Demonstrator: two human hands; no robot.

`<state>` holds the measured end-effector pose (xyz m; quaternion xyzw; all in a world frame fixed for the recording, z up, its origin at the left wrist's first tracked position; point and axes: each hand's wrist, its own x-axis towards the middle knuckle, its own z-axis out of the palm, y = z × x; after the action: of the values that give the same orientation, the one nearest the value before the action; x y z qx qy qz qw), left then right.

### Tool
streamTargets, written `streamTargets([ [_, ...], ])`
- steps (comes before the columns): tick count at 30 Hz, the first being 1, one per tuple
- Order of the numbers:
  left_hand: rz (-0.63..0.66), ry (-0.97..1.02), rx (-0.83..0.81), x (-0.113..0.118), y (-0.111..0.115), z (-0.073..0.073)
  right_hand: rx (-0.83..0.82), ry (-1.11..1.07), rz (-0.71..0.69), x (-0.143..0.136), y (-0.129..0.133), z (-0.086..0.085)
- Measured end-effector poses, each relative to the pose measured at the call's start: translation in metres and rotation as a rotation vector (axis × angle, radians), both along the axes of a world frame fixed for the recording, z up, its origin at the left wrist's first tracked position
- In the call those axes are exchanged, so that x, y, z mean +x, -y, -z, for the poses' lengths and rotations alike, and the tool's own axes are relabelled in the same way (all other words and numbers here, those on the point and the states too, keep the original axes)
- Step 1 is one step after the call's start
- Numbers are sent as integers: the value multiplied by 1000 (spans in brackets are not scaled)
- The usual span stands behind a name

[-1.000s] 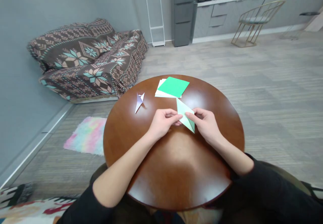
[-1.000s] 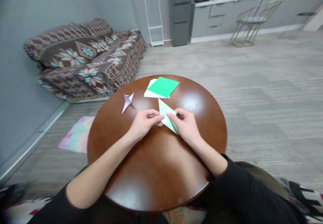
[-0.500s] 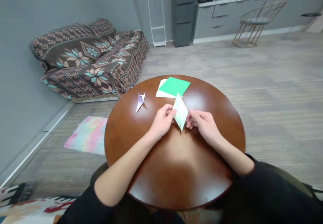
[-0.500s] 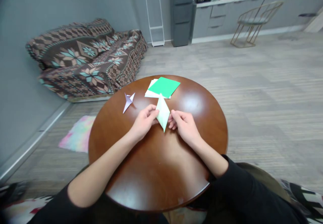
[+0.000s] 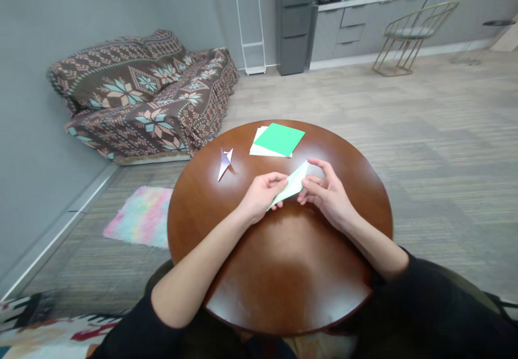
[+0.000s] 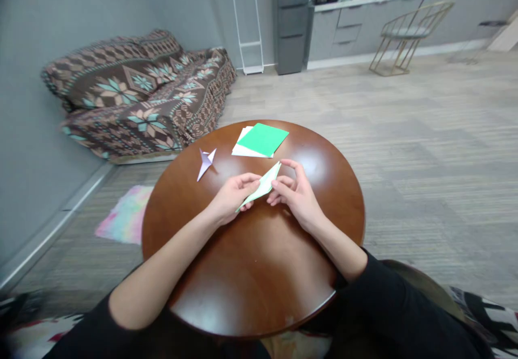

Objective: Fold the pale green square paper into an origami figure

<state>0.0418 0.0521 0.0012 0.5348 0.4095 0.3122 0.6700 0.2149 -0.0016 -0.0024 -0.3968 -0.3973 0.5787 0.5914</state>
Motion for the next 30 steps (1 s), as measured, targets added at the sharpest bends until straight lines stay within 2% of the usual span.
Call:
streamTargets([
  [4,44,33,-61,-3,-3,-1,18,35,-51,9,-2,-2],
  [10,138,-52,-57,-5,-4,-2,-49,117,-94,17,-6,4],
  [13,151,-92,-79,-5,-5,-3,15,166,-75,17,-6,6],
  [18,194,-122,-133,-8,-9,-1,163,317,-133,18,-4,2],
  [23,232,-94,-215,-12,-12,-4,132,261,-120,17,-3,2],
  [25,219,-69,-262,-13,-12,-8,132,277,-94,18,-4,2],
  [30,167,112,-377,-15,-12,-14,230,333,113,25,-9,4],
])
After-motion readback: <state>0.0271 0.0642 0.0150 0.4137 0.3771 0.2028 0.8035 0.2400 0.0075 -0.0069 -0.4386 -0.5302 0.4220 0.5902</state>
